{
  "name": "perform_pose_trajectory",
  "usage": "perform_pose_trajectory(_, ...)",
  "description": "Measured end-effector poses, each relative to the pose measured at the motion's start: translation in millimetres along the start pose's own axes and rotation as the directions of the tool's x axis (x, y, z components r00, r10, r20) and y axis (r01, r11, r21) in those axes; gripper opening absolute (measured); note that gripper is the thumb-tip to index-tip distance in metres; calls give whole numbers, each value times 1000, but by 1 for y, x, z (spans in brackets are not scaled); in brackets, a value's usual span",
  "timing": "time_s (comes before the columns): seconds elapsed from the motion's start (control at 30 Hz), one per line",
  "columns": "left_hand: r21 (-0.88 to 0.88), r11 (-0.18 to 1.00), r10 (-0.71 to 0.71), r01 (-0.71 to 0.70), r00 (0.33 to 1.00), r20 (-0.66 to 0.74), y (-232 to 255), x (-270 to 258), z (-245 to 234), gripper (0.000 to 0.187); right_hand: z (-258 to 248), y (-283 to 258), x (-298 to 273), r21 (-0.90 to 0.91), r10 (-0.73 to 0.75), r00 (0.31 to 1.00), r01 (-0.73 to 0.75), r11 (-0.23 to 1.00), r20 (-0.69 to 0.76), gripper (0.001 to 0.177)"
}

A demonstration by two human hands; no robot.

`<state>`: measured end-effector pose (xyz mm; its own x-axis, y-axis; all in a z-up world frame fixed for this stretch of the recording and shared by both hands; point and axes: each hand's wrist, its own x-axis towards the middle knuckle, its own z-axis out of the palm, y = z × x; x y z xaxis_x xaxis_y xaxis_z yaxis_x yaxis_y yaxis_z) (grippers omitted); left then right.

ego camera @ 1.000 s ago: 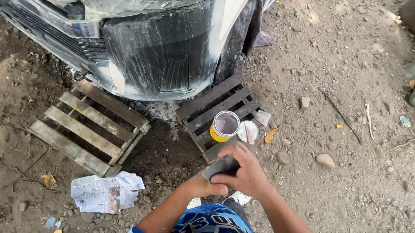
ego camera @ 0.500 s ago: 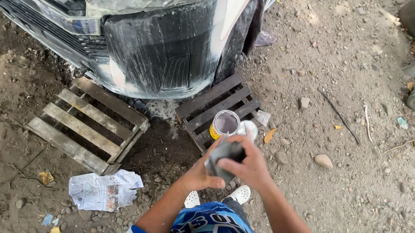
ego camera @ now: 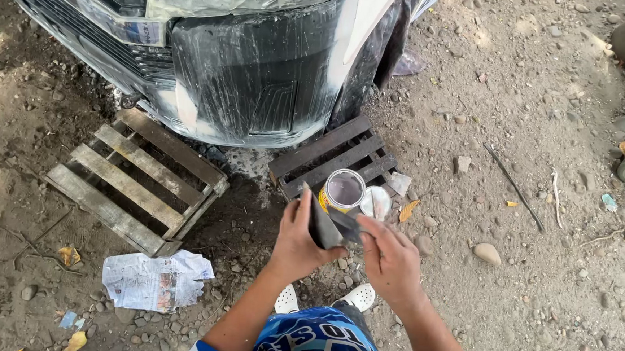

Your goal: The person handles a sanding block and a paint can near the front of a white car. They dip the sanding block into the paint can and then use a small red tube to squeeze a substance onto the block, mixing it with the paint.

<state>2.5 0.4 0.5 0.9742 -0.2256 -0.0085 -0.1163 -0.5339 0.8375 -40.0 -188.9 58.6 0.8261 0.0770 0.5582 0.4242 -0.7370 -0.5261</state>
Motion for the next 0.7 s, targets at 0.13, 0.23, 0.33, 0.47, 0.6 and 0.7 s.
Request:
perform_pose_trajectory(0.13,-28,999,33,-35,998,-52,-17,8,-13,151,7,36,-16,34,-50,981,44,998,188,27)
perform_pose_trajectory(0.23,-269,956,113,-120,993,-42,-44,8,0,139,18,74,-32,126,185,927,-237,963,326,27)
perform_pose_trajectory(0.33,-566,823,-6,40,998,61,-81,1,39,97,32,78,-33,322,571,709,-701,637,414,24)
perform_pose_trajectory(0.47,-650,733,-107,200,978,180,-56,-7,36,68,50,75,-45,398,595,618,-786,473,514,28)
perform_pose_trajectory(0.6,-674,716,-62,182,978,198,-82,0,36,45,42,100,-66,369,489,659,-739,564,572,39)
perform_pose_trajectory(0.7,-801,540,-144,258,966,214,-80,10,5,33,18,83,-52,341,451,718,-667,662,530,34)
